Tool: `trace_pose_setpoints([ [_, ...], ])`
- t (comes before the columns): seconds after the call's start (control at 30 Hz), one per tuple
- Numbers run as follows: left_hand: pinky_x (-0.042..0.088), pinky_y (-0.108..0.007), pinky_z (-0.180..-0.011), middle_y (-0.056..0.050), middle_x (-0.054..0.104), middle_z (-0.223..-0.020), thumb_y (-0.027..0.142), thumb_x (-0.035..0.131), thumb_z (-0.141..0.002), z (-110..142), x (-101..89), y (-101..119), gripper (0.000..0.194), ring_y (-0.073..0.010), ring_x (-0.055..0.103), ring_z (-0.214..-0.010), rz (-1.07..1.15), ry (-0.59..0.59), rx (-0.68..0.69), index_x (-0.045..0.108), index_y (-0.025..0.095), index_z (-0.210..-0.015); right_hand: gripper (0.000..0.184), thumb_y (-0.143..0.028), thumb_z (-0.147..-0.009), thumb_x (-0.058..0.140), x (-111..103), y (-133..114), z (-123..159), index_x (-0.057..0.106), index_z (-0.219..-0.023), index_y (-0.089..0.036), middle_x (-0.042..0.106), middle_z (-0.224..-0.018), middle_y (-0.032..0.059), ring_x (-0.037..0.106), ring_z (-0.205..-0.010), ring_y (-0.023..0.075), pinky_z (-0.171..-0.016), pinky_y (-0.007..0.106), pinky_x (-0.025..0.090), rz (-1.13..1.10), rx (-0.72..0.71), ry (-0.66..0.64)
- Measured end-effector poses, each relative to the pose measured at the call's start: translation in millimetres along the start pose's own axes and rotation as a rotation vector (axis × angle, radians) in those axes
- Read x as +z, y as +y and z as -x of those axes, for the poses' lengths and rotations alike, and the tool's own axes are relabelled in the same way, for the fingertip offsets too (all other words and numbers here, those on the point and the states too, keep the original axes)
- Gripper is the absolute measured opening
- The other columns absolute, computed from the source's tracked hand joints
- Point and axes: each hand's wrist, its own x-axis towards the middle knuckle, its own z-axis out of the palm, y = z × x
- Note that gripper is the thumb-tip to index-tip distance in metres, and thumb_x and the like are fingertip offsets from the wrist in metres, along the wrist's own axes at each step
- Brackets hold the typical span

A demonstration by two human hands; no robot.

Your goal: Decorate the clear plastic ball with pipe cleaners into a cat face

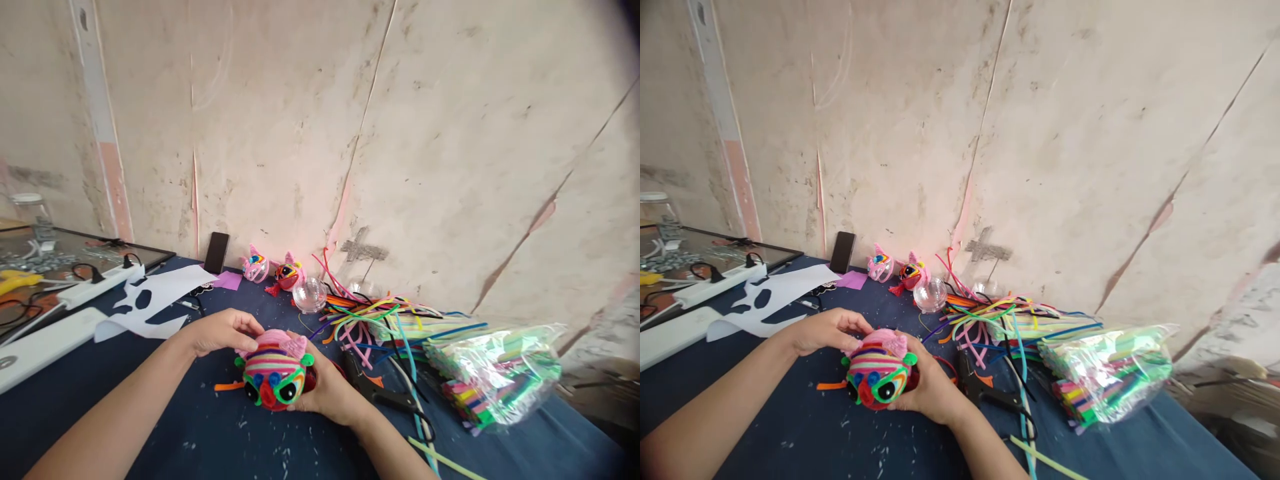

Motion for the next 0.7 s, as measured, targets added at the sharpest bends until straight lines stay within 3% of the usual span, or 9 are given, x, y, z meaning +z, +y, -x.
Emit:
trace_pose_setpoints([
  [0.2, 0.046, -0.029, -0.069, -0.002, 0.065, -0.088, 0.024, 0.073, -0.057, 3.4, 11.0, 8.5, 0.028, -0.0216, 0.058, -0.083, -0.369, 0.133, 0.051, 0.065, 0.018, -0.083, 0.088, -0.028, -0.057, 0.085, 0.5, -5.4, -0.5, 0.043, -0.134, -0.029, 0.049, -0.135, 0.0084, 0.046, -0.123, 0.0288, -0.106, 0.046, 0.032, 0.22, -0.071, -0.019],
  [0.43, 0.038, -0.021, -0.05, 0.003, 0.053, -0.077, 0.025, 0.07, -0.058, -2.7, 19.7, 4.5, 0.029, -0.0118, 0.047, -0.063, -0.251, 0.097, -0.023, 0.05, 0.018, -0.078, 0.092, -0.031, -0.057, 0.085, -3.5, 0.5, -0.1, 0.04, -0.136, -0.029, 0.045, -0.136, 0.0097, 0.042, -0.126, 0.0287, -0.106, 0.044, 0.031, 0.362, -0.133, -0.032],
  [0.7, 0.038, -0.024, -0.059, 0.003, 0.052, -0.075, 0.029, 0.068, -0.06, 0.4, 25.3, 8.8, 0.027, -0.0141, 0.047, -0.068, -0.395, 0.166, -0.004, 0.05, 0.018, -0.076, 0.095, -0.033, -0.056, 0.085, -4.0, 2.3, -0.6, 0.039, -0.138, -0.029, 0.044, -0.138, 0.01, 0.037, -0.129, 0.0296, -0.109, 0.047, 0.026, 0.391, -0.152, -0.046],
])
